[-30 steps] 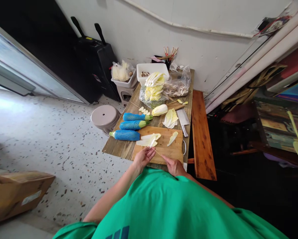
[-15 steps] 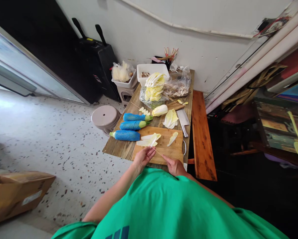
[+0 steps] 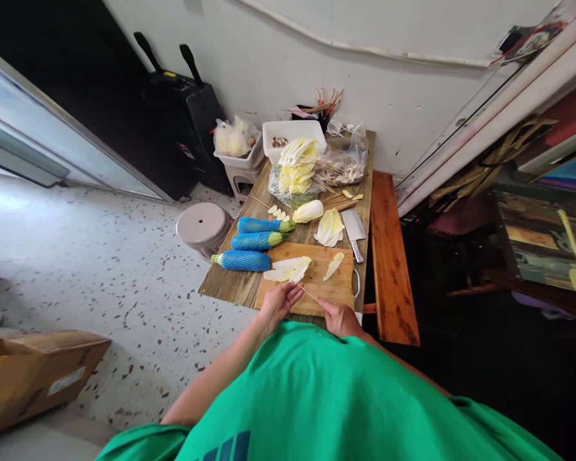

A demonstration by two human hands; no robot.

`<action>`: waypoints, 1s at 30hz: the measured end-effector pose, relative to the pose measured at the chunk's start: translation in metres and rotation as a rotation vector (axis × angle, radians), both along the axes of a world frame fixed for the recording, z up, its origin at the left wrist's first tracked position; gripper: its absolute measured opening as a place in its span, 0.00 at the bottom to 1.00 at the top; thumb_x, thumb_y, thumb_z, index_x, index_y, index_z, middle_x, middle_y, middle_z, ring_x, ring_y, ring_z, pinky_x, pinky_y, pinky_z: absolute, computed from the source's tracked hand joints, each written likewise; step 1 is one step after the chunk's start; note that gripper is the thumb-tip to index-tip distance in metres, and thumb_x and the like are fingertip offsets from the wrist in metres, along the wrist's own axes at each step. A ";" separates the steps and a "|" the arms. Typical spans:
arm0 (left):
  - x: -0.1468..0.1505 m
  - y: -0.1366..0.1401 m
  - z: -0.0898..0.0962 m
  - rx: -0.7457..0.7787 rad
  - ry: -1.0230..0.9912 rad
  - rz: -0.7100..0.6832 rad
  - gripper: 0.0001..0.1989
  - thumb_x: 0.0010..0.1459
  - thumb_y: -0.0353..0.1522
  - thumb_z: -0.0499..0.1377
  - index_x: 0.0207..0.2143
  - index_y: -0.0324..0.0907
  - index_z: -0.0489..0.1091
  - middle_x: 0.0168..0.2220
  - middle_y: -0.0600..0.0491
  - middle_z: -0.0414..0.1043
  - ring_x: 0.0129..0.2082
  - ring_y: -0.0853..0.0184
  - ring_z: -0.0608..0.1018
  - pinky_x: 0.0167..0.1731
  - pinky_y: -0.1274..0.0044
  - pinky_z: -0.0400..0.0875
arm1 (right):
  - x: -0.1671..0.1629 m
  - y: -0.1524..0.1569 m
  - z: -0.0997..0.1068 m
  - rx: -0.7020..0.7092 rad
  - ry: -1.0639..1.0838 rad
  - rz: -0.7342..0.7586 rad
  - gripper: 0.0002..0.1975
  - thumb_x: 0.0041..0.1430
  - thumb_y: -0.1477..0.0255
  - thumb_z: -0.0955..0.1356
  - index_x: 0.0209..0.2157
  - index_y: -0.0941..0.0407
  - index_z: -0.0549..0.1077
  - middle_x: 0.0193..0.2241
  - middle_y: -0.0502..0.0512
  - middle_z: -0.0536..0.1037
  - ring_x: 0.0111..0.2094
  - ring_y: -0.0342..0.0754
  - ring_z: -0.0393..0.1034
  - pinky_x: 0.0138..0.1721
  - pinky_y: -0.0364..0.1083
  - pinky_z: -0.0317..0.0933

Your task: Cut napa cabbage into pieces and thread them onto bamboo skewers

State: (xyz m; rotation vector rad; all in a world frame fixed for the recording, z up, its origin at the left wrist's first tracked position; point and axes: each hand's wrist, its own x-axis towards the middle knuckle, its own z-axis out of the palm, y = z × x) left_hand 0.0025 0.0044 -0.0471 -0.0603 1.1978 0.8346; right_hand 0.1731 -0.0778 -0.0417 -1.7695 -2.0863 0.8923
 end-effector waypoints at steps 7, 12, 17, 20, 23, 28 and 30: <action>0.000 0.001 0.000 -0.009 0.000 -0.049 0.04 0.53 0.19 0.54 0.30 0.32 0.66 0.29 0.40 0.75 0.31 0.62 0.79 0.32 0.73 0.77 | -0.001 0.000 0.001 -0.020 -0.057 0.007 0.24 0.54 0.78 0.59 0.53 0.55 0.67 0.41 0.59 0.77 0.38 0.50 0.74 0.38 0.42 0.66; -0.001 -0.001 0.001 -0.015 0.021 -0.046 0.04 0.52 0.18 0.55 0.28 0.32 0.66 0.28 0.41 0.75 0.30 0.61 0.79 0.33 0.71 0.77 | -0.002 0.000 0.001 -0.031 -0.090 0.009 0.24 0.54 0.77 0.60 0.52 0.53 0.68 0.39 0.57 0.78 0.38 0.49 0.75 0.37 0.42 0.66; 0.000 -0.004 -0.001 -0.028 0.029 -0.040 0.05 0.52 0.18 0.56 0.28 0.33 0.65 0.28 0.42 0.74 0.31 0.61 0.79 0.34 0.70 0.76 | -0.004 0.000 0.002 -0.042 -0.119 0.003 0.23 0.53 0.77 0.60 0.51 0.53 0.70 0.36 0.58 0.79 0.36 0.51 0.75 0.35 0.43 0.66; 0.000 -0.005 -0.003 -0.034 0.029 -0.038 0.05 0.51 0.18 0.56 0.28 0.33 0.65 0.28 0.42 0.74 0.32 0.60 0.79 0.34 0.70 0.76 | -0.005 -0.001 0.002 -0.047 -0.131 -0.003 0.22 0.53 0.76 0.60 0.50 0.53 0.70 0.35 0.59 0.80 0.34 0.52 0.76 0.33 0.43 0.66; 0.000 -0.005 -0.004 -0.037 0.036 -0.037 0.05 0.51 0.18 0.56 0.28 0.34 0.65 0.28 0.42 0.74 0.32 0.60 0.79 0.34 0.69 0.76 | -0.005 -0.001 0.001 -0.047 -0.136 -0.009 0.22 0.53 0.76 0.60 0.50 0.53 0.71 0.34 0.59 0.80 0.33 0.52 0.76 0.32 0.43 0.66; 0.000 -0.007 -0.006 -0.039 0.039 -0.050 0.05 0.51 0.18 0.56 0.28 0.33 0.65 0.28 0.42 0.74 0.31 0.60 0.79 0.33 0.70 0.77 | -0.004 -0.002 -0.003 -0.047 -0.124 -0.027 0.21 0.52 0.76 0.61 0.48 0.53 0.72 0.32 0.57 0.80 0.32 0.50 0.76 0.32 0.41 0.66; 0.001 -0.008 -0.006 -0.043 0.037 -0.055 0.05 0.51 0.17 0.56 0.28 0.33 0.65 0.28 0.42 0.74 0.31 0.60 0.79 0.33 0.70 0.77 | -0.003 -0.003 -0.004 -0.035 -0.101 -0.046 0.21 0.51 0.76 0.62 0.47 0.52 0.73 0.32 0.56 0.80 0.32 0.49 0.76 0.31 0.41 0.66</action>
